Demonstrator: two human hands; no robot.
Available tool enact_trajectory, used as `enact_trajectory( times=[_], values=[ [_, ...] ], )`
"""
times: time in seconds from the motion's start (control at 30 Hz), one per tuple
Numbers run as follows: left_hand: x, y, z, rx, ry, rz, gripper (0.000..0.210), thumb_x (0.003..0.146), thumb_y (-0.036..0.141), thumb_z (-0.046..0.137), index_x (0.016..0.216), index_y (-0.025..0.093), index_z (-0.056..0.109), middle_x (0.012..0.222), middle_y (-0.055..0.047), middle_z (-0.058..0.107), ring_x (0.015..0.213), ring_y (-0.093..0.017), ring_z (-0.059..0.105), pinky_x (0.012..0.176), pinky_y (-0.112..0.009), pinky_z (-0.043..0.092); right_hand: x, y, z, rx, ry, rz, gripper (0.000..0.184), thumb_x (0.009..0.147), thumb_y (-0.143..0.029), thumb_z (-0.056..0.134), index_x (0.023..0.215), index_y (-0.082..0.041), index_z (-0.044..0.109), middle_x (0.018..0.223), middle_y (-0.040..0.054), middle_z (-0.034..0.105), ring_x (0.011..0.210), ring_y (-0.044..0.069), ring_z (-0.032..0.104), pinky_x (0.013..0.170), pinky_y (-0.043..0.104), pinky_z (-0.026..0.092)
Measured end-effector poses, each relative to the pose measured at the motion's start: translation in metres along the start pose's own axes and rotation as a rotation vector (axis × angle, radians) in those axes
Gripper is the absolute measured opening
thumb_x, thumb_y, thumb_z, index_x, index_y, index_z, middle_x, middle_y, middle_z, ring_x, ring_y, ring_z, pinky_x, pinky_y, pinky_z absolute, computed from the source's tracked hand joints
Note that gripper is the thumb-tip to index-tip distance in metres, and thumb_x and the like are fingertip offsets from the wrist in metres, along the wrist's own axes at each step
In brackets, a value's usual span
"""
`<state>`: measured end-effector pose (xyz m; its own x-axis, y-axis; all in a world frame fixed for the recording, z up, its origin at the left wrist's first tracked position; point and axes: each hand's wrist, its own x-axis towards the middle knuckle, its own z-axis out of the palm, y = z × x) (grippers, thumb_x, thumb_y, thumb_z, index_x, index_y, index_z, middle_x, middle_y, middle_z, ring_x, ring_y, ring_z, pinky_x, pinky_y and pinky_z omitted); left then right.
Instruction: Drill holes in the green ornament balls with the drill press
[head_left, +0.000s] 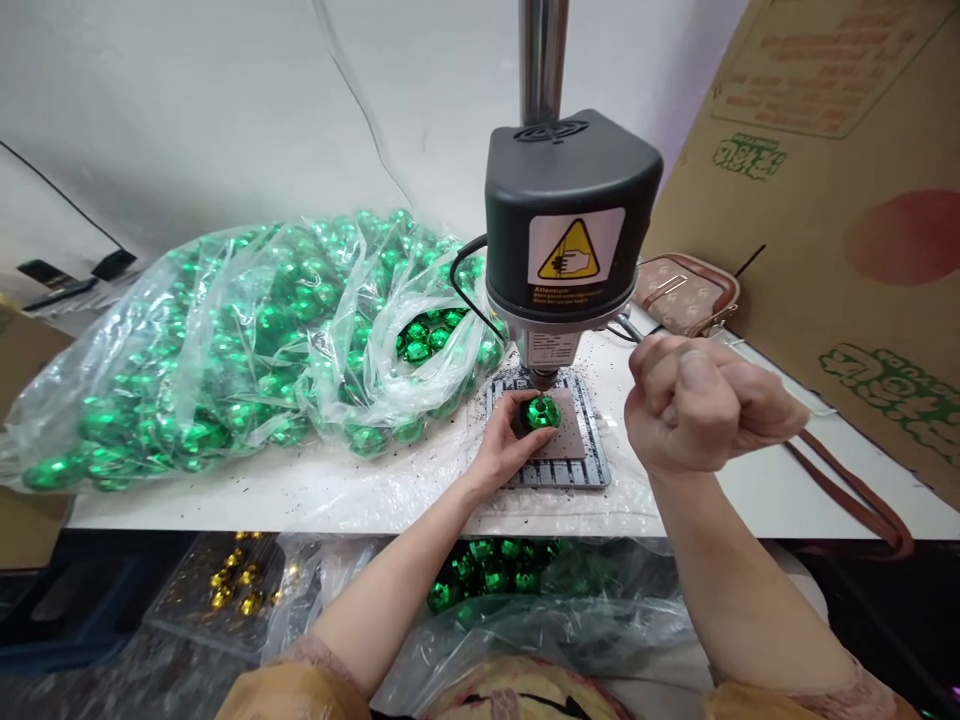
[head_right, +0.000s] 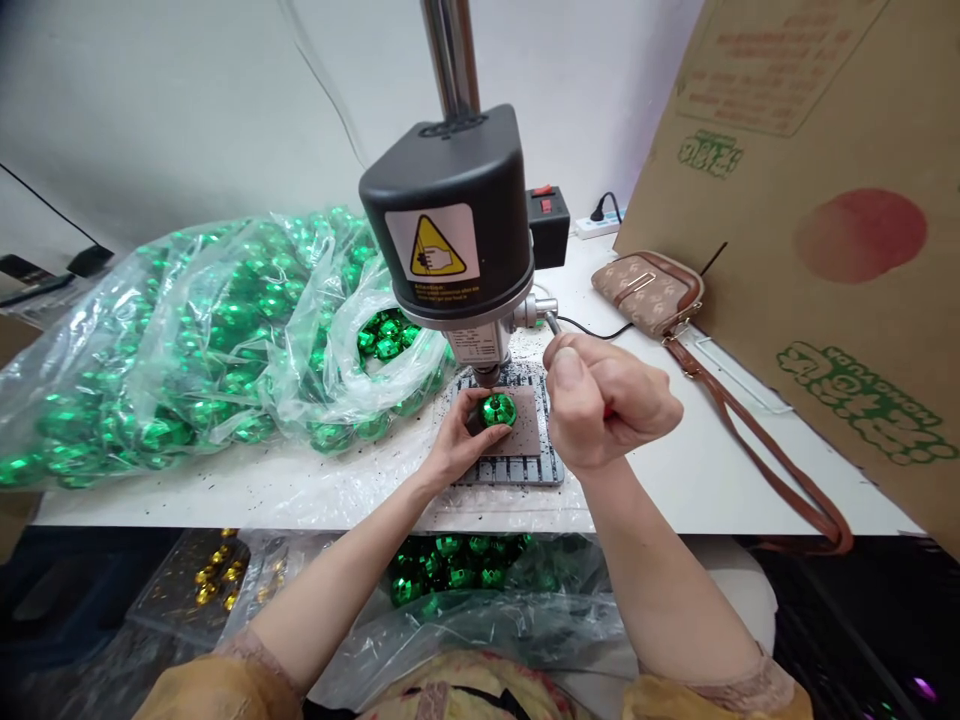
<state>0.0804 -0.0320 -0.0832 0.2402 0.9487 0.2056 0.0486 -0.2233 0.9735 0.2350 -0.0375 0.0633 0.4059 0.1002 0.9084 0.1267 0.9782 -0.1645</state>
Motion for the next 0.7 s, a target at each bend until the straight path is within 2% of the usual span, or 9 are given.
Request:
enact_trajectory(
  times=[0.27,0.37,0.57,0.7],
  values=[
    [0.001,0.000,0.002,-0.049,-0.008,-0.012,0.054,0.077,0.038,0.084,0.118,0.020,0.055,0.123,-0.011,0.063,0.116,-0.026,0.060,0.102,-0.042,0.047,-0.015,0.004,-0.011,-0.021,-0.028,-0.015,0.045,0.079,-0.006,0.056,0.056,-0.018,0.020,0.049,-0.0075,0.025,0.040,0.003,0.025,0.043,0.025,0.026],
    [0.001,0.000,0.001,-0.021,0.015,-0.007,0.054,0.076,0.038,0.085,0.118,0.020,0.056,0.117,-0.010,0.064,0.112,-0.025,0.061,0.099,-0.041,0.048,-0.016,0.001,-0.009,-0.023,-0.011,-0.028,0.047,0.079,-0.007,0.057,0.056,-0.018,0.018,0.048,-0.0072,0.025,0.040,0.003,0.026,0.042,0.025,0.028],
    [0.001,0.005,0.003,0.018,0.041,0.002,0.052,0.077,0.038,0.083,0.118,0.020,0.057,0.118,-0.010,0.066,0.110,-0.024,0.064,0.096,-0.039,0.050,0.022,-0.011,0.016,-0.067,0.116,0.225,0.046,0.083,-0.010,0.056,0.050,-0.018,0.025,0.041,-0.0082,0.025,0.035,0.003,0.026,0.038,0.024,0.023],
    [-0.013,0.018,0.003,0.236,0.250,0.085,0.046,0.075,0.039,0.084,0.109,0.020,0.059,0.107,-0.007,0.067,0.099,-0.023,0.066,0.087,-0.037,0.053,0.045,-0.011,0.024,-0.080,0.142,0.401,0.043,0.082,-0.013,0.059,0.047,-0.021,0.036,0.038,-0.0083,0.032,0.034,0.006,0.029,0.039,0.028,0.024]
  ],
)
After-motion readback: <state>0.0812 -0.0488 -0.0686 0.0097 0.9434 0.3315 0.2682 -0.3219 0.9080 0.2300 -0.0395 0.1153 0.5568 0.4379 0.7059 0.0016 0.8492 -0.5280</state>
